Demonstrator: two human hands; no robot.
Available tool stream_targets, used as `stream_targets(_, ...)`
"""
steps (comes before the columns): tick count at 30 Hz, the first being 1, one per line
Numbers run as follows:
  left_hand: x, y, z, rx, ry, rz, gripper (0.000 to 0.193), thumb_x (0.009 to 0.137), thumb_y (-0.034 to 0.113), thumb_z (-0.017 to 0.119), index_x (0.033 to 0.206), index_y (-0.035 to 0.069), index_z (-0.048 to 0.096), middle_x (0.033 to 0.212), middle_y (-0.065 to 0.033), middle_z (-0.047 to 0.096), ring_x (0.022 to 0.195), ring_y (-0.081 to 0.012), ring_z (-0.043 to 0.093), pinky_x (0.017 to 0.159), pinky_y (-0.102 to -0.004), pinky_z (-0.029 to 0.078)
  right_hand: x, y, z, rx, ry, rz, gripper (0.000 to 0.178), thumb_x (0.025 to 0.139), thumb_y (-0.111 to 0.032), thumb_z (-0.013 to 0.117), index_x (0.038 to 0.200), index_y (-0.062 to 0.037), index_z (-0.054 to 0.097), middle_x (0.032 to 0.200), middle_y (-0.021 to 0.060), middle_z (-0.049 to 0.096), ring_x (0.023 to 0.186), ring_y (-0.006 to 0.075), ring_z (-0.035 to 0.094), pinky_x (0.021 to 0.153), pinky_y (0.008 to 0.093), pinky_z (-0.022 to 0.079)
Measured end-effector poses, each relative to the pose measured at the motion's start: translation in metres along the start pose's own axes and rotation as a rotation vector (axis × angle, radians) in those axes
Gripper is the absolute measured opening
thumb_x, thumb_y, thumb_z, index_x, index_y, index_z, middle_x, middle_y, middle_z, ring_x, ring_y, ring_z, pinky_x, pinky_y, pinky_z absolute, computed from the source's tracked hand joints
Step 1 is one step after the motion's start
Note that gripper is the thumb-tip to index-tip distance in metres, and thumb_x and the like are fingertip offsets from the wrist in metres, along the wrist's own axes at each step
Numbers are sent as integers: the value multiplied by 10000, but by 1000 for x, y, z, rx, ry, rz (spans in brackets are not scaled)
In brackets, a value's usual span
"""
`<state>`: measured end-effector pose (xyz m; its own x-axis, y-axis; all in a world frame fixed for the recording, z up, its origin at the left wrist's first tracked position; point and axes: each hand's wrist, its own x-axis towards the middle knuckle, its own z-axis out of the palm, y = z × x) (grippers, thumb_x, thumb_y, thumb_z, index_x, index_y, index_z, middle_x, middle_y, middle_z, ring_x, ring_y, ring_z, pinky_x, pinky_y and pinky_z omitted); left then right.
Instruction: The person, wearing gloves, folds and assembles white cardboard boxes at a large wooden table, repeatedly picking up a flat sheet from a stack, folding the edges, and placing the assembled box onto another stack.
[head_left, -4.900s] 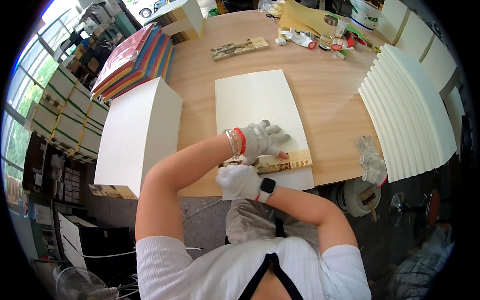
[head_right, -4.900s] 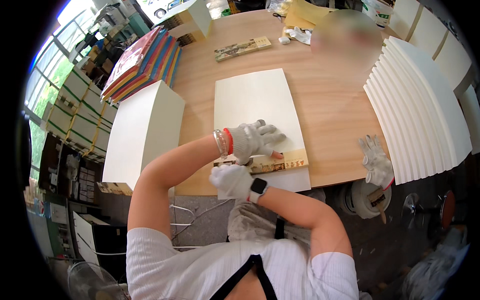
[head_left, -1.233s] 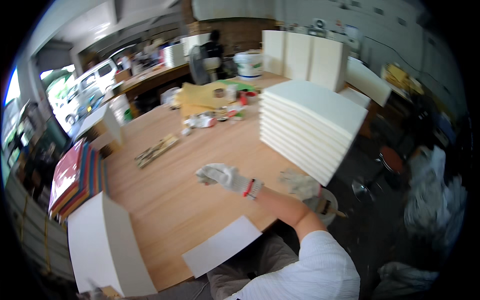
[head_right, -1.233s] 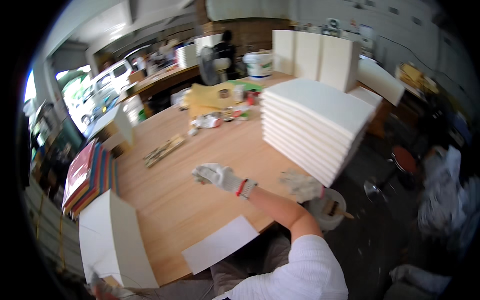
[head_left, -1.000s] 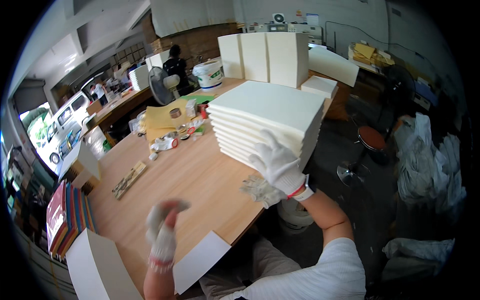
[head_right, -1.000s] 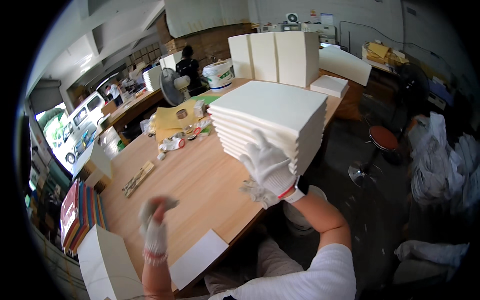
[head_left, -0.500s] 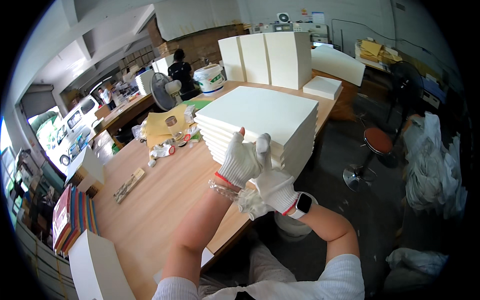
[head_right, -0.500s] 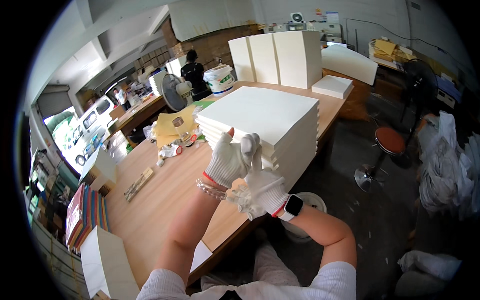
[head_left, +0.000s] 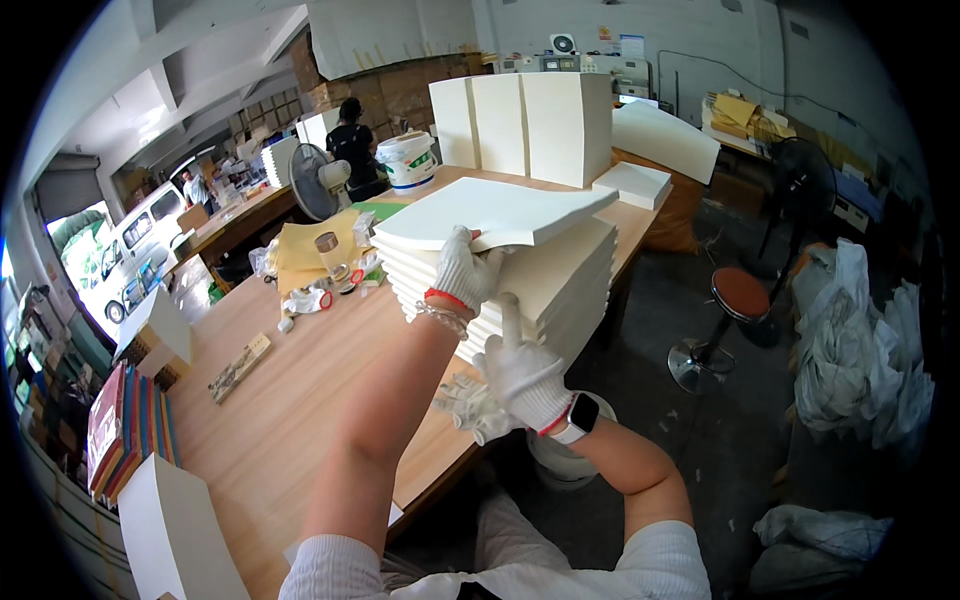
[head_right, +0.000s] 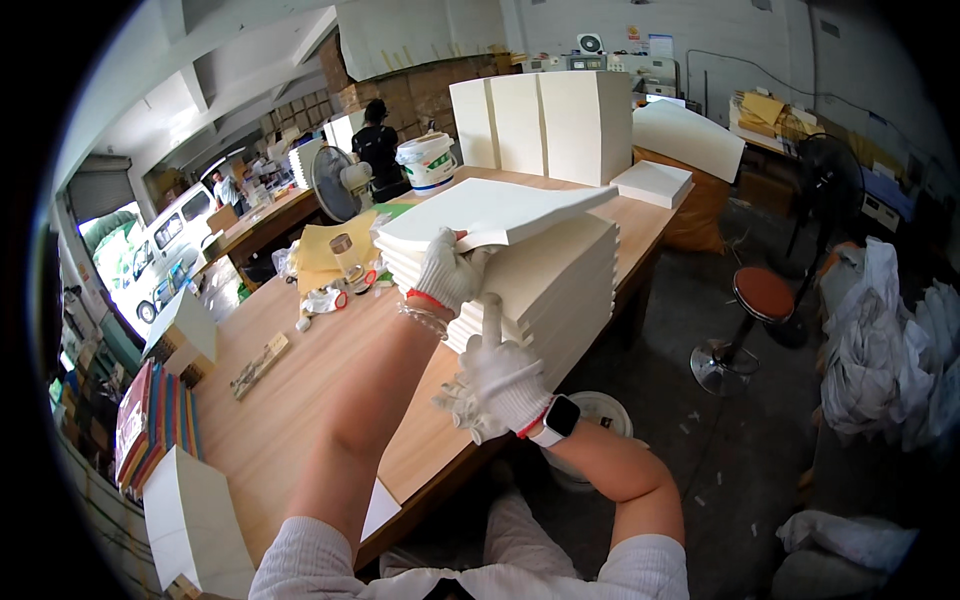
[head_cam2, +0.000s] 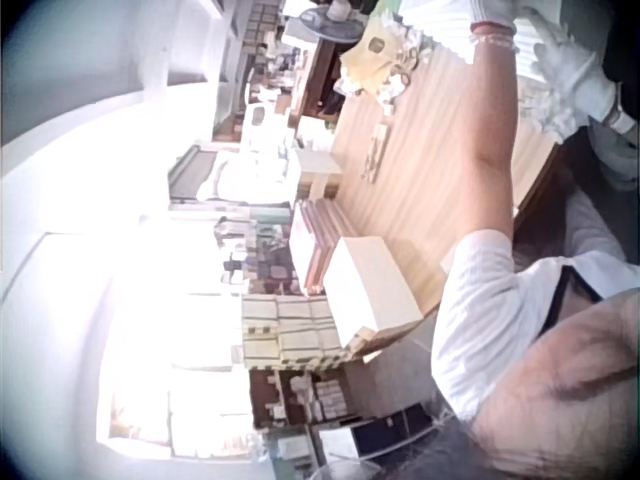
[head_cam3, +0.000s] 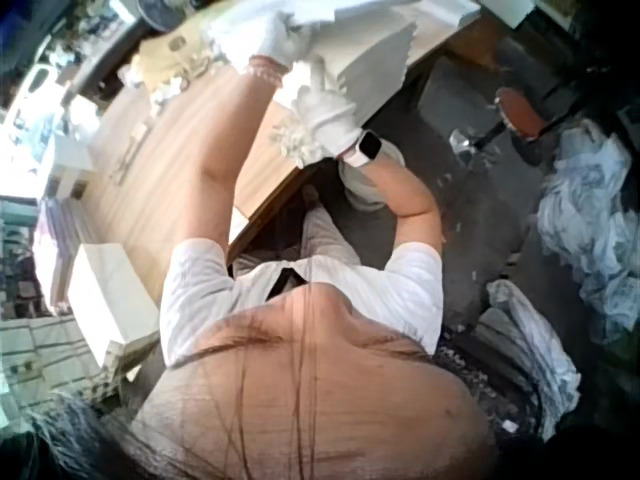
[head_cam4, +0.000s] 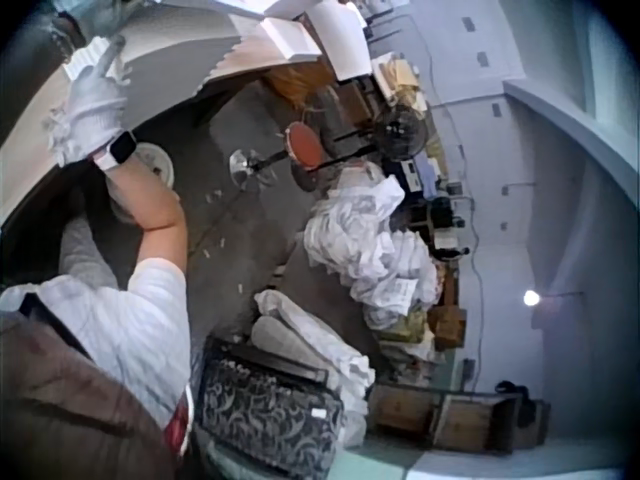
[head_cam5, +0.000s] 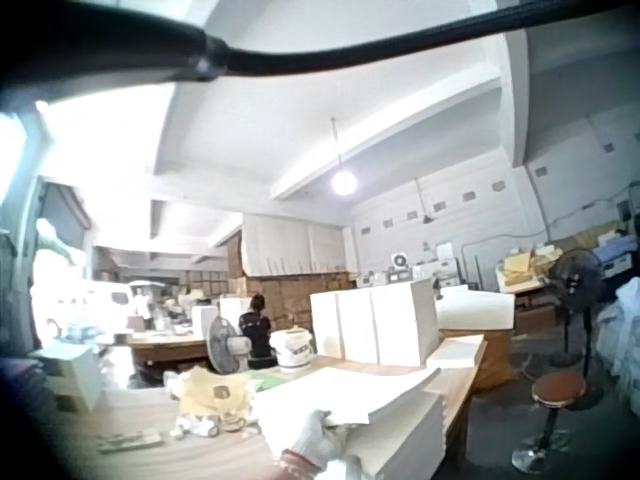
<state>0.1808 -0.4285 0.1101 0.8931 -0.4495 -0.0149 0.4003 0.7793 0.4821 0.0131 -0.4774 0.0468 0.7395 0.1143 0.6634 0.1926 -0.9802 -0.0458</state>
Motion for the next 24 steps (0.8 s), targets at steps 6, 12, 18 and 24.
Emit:
stream_targets(6, -30, 34, 0, -64, 0, 154, 183, 937, 112, 428, 1061, -23, 439, 1142, -200, 508, 1102, -353, 530, 953, -440, 504, 3, -8, -7, -76, -48, -22, 220, 846, -258, 589, 839, -42, 629, 1374, 258, 394, 779, 329, 662, 639, 392, 545)
stream_targets(12, -140, 123, -68, -59, 42, 126, 268, 897, 76, 444, 1138, -38, 467, 1127, -181, 569, 1029, -321, 591, 903, -414, 521, -16, -38, 13, 831, 262, -363, 228, 948, -146, 495, 1080, 8, 598, 1022, 167, 640, 960, 309, 652, 740, 335, 548)
stream_targets(18, -308, 185, -188, 147, 240, -8, 379, 871, 140, 514, 1198, -52, 515, 1044, -161, 656, 898, -252, 677, 801, -370, 567, 2, -55, 80, 2285, -614, 459, 443, 938, -247, 548, 1259, 53, 483, 1070, 146, 648, 864, 233, 665, 701, 333, 554)
stream_targets(24, -411, 199, -309, 331, 497, 184, 453, 833, 41, 542, 1273, -34, 468, 1106, -170, 627, 946, -261, 666, 829, -384, 566, 14, -137, 173, 1546, -1057, 280, 456, 874, -277, 675, 1181, 47, 585, 1037, 85, 660, 948, 137, 604, 800, 249, 482)
